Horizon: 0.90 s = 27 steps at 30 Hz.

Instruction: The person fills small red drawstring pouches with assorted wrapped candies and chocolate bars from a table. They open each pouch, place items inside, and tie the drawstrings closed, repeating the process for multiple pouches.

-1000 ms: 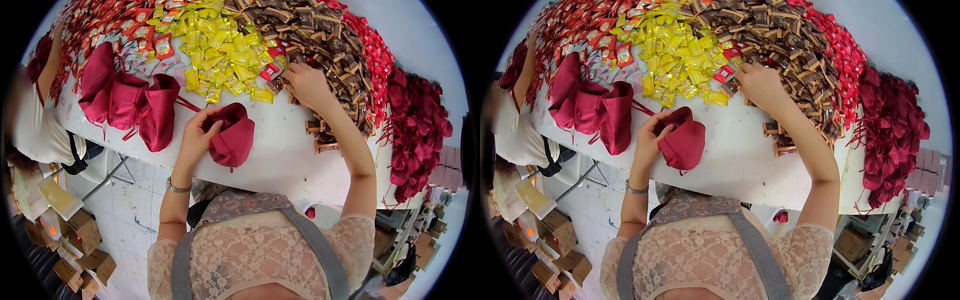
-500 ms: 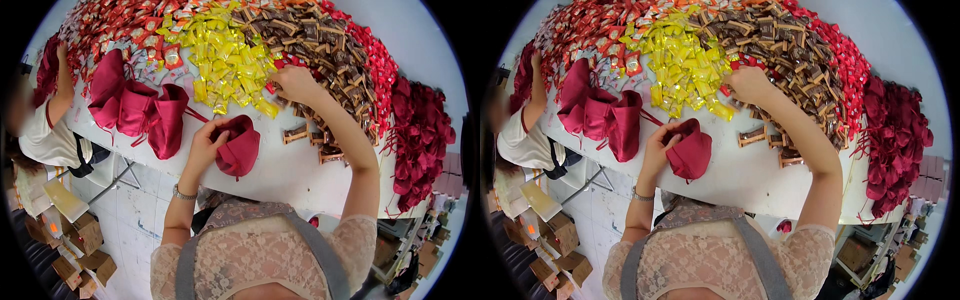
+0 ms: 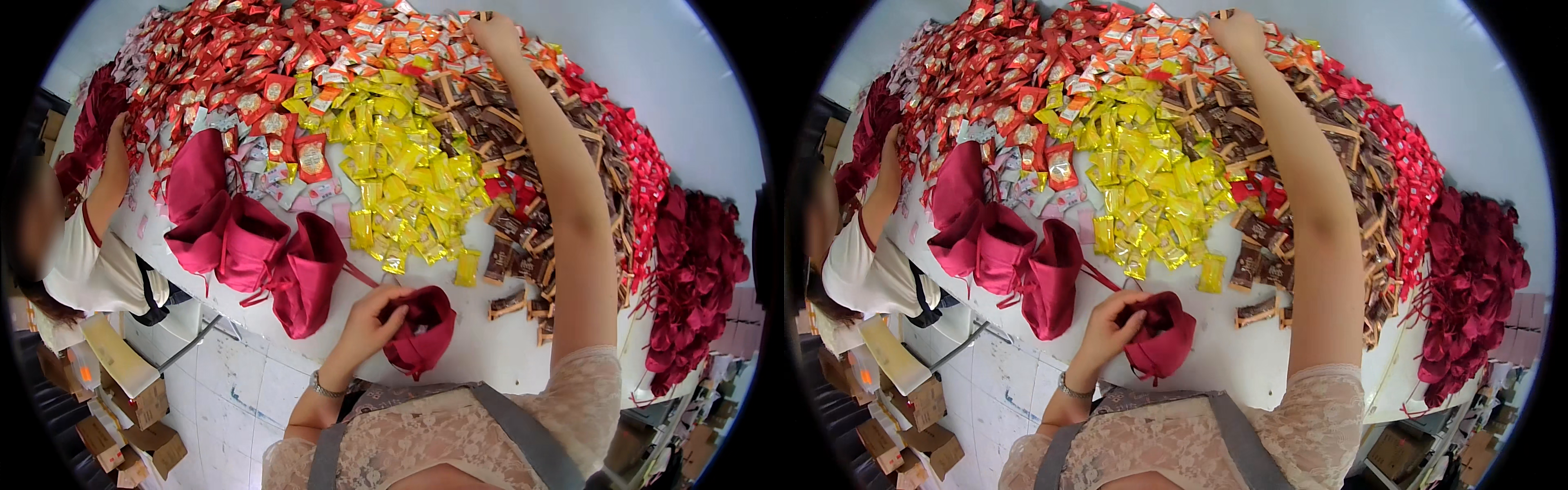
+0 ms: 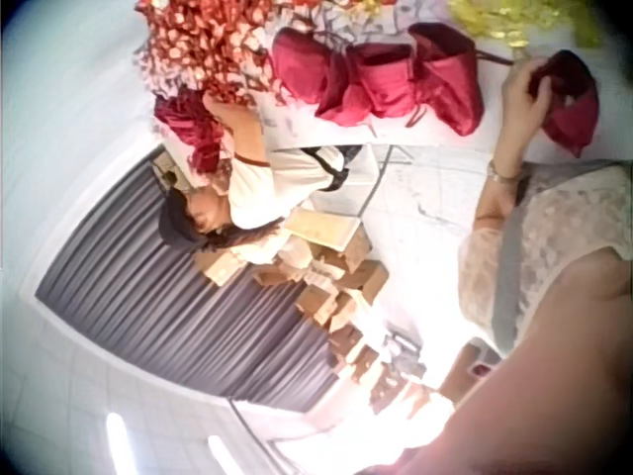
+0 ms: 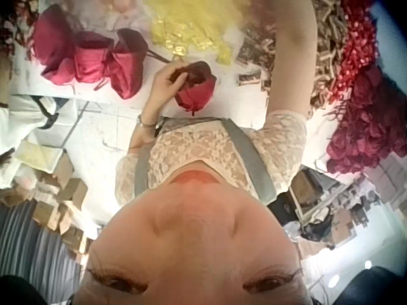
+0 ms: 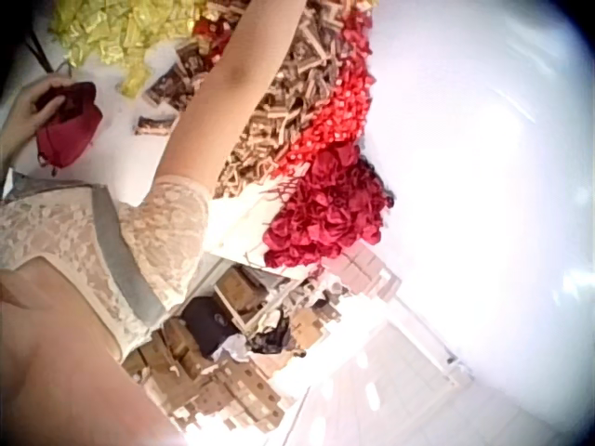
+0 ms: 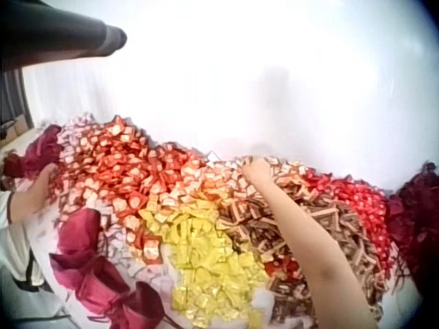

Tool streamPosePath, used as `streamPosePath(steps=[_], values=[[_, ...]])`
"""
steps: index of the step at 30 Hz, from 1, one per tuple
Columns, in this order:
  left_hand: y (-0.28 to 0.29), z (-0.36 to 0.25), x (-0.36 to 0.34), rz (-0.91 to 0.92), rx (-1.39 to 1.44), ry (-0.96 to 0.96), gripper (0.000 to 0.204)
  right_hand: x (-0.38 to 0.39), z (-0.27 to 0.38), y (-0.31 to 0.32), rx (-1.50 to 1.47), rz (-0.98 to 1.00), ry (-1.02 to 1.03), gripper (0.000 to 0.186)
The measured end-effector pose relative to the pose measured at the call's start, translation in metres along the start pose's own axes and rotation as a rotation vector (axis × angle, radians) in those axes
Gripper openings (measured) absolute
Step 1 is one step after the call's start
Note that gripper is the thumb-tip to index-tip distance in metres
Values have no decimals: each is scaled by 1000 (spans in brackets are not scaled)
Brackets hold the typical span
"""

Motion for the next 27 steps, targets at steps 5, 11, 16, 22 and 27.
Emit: streamPosePath(steps=[5,11,16,22,27], values=[[2,5,1,33,35,8,25,27,49,-76,372,-26,427,48],[2,-2,-4,29,33,-14,23,18,53,-117,216,253,87,48],[4,1,-3,41,26,34,24,14,69,-135,271,187,108,41],[4,-5,-1,24,17,-39,23,-2,21,-35,606,187,-56,46],[11,-14,0,-127,14,33,16,1,1,-5,615,1,-89,32]])
Point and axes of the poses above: each hand's wrist, its own x-axis away from the middle knuckle, its own y-axis out of the back of the hand, z = x × y, the point moved 7 cm from there along -x, towards the middle knuckle, and after that the axes turned 10 degrees about -y, right-handed, at the moved point
